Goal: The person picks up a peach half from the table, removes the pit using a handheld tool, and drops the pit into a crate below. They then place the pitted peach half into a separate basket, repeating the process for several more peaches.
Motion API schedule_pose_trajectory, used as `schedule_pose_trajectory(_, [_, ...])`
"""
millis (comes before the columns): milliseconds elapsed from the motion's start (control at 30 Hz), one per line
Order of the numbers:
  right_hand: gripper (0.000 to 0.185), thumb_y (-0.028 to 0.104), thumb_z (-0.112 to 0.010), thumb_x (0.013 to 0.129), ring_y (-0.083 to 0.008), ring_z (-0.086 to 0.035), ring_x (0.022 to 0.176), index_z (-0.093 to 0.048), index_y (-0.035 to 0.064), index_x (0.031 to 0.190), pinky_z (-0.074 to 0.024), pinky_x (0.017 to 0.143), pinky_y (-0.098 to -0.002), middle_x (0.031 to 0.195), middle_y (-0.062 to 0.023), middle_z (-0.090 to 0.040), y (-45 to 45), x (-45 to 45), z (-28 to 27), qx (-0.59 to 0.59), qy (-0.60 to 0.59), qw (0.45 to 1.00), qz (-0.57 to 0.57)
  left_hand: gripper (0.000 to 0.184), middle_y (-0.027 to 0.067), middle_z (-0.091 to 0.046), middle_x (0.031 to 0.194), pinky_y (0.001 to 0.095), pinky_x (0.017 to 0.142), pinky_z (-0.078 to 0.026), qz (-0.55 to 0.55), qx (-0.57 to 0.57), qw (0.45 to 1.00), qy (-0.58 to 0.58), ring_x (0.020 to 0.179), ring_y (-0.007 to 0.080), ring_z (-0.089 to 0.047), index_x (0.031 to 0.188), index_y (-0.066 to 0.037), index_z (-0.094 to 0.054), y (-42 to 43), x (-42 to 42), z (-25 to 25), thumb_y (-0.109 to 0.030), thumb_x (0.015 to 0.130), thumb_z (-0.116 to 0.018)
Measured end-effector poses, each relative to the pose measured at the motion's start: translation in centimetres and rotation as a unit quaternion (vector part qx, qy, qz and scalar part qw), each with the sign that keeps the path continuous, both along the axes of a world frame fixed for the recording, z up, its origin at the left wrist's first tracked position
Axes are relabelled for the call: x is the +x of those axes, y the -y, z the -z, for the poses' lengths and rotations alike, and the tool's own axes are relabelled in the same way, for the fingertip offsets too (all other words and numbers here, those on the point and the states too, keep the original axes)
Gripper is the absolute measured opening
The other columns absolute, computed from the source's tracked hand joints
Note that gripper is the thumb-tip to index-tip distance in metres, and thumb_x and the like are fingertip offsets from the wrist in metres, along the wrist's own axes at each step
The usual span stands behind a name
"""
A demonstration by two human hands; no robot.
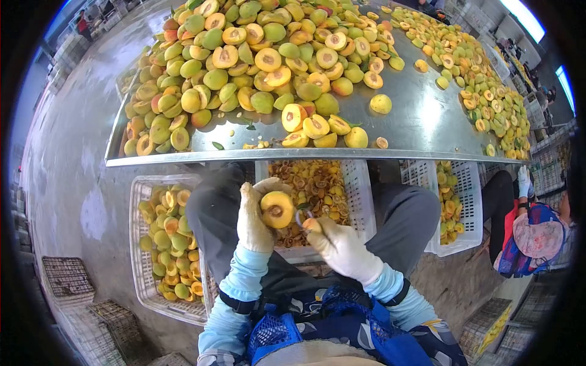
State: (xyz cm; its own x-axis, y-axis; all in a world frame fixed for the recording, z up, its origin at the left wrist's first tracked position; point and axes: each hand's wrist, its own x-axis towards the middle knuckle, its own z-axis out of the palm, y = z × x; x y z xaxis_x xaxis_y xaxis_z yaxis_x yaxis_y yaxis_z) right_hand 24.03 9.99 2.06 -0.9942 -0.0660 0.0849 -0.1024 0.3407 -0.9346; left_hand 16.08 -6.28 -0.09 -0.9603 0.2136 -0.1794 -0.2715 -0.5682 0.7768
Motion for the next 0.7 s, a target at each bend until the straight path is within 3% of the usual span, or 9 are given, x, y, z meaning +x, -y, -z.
schedule_pose_trajectory(33, [0.030, 0.029, -0.051, 0.097, -0.0308, -0.059, 0.058, -0.055, -0.0008, 0.098, -0.0450, 0.054, -0.0365, 0.068, -0.0145, -0.059, 0.9, 0.0, -1.0, 0.040, -0.056, 0.998, -0.010, 0.059, 0.0184, -0.060, 0.107, 0.0349, 0.078, -0.052, 0.000, 0.001, 1.000, 0.000, 0.085, 0.0244, -0.061, 0.112, 0.000, -0.053, -0.3, 0.1, -0.4, -0.053, 0.097, -0.033])
schedule_pose_trajectory(67, [0.027, 0.026, -0.050, 0.097, -0.0387, -0.060, 0.062, -0.054, -0.0008, 0.095, -0.0453, 0.055, -0.0398, 0.068, -0.0203, -0.057, 1.8, 0.1, -2.1, 0.026, -0.041, 0.999, -0.002, 0.059, 0.0180, -0.060, 0.106, 0.0362, 0.079, -0.052, -0.020, 0.040, 0.999, 0.030, 0.086, 0.0252, -0.061, 0.109, 0.000, -0.054, -0.7, 0.2, -0.8, -0.053, 0.097, -0.033])
schedule_pose_trajectory(167, [0.027, 0.026, -0.052, 0.095, -0.0414, -0.061, 0.064, -0.050, -0.0008, 0.096, -0.0466, 0.053, -0.0455, 0.069, -0.0236, -0.059, 2.4, -0.4, -0.2, 0.083, 0.024, 0.996, 0.012, 0.053, 0.0173, -0.060, 0.105, 0.0396, 0.082, -0.052, -0.049, 0.094, 0.993, 0.053, 0.090, 0.0285, -0.062, 0.103, 0.000, -0.054, -1.3, 1.0, -1.3, -0.050, 0.098, -0.035])
schedule_pose_trajectory(267, [0.027, 0.027, -0.050, 0.095, -0.0413, -0.060, 0.061, -0.048, -0.0004, 0.095, -0.0458, 0.051, -0.0475, 0.066, -0.0230, -0.058, 2.9, -0.5, 0.7, 0.117, -0.002, 0.993, 0.019, 0.039, 0.0175, -0.061, 0.104, 0.0358, 0.079, -0.052, -0.049, 0.106, 0.991, 0.073, 0.088, 0.0241, -0.060, 0.103, 0.000, -0.055, -0.8, 1.4, -0.2, -0.037, 0.098, -0.045])
schedule_pose_trajectory(400, [0.027, 0.027, -0.049, 0.096, -0.0410, -0.060, 0.060, -0.047, -0.0003, 0.095, -0.0459, 0.050, -0.0476, 0.064, -0.0226, -0.058, 3.4, -0.5, 1.5, 0.127, -0.001, 0.991, 0.031, 0.040, 0.0149, -0.061, 0.100, 0.0332, 0.077, -0.051, -0.021, 0.126, 0.988, 0.082, 0.087, 0.0217, -0.060, 0.104, 0.001, -0.057, -0.9, 1.3, 0.8, -0.037, 0.098, -0.045])
schedule_pose_trajectory(467, [0.027, 0.027, -0.049, 0.096, -0.0410, -0.060, 0.060, -0.047, -0.0004, 0.096, -0.0460, 0.050, -0.0475, 0.064, -0.0226, -0.058, 3.4, -0.5, 1.8, 0.124, 0.003, 0.991, 0.042, 0.041, 0.0149, -0.061, 0.094, 0.0333, 0.074, -0.051, -0.051, 0.017, 0.995, 0.081, 0.083, 0.0250, -0.061, 0.103, 0.000, -0.056, -1.4, 1.2, 0.8, -0.039, 0.097, -0.047])
schedule_pose_trajectory(633, [0.027, 0.026, -0.049, 0.096, -0.0412, -0.059, 0.060, -0.047, -0.0008, 0.096, -0.0461, 0.050, -0.0475, 0.065, -0.0225, -0.058, 3.1, -1.1, 2.5, 0.164, 0.003, 0.986, 0.032, 0.037, 0.0137, -0.063, 0.094, 0.0300, 0.075, -0.050, -0.071, -0.071, 0.993, 0.058, 0.082, 0.0210, -0.060, 0.102, 0.001, -0.058, -2.2, 1.0, -0.3, -0.034, 0.096, -0.051])
schedule_pose_trajectory(700, [0.027, 0.026, -0.049, 0.096, -0.0411, -0.060, 0.060, -0.048, -0.0012, 0.095, -0.0464, 0.051, -0.0474, 0.065, -0.0223, -0.058, 3.1, -1.3, 3.0, 0.108, 0.010, 0.993, 0.040, 0.035, 0.0133, -0.063, 0.095, 0.0291, 0.077, -0.050, -0.066, -0.107, 0.991, 0.052, 0.083, 0.0197, -0.060, 0.103, 0.002, -0.058, -2.4, 0.7, -0.1, -0.032, 0.096, -0.052])
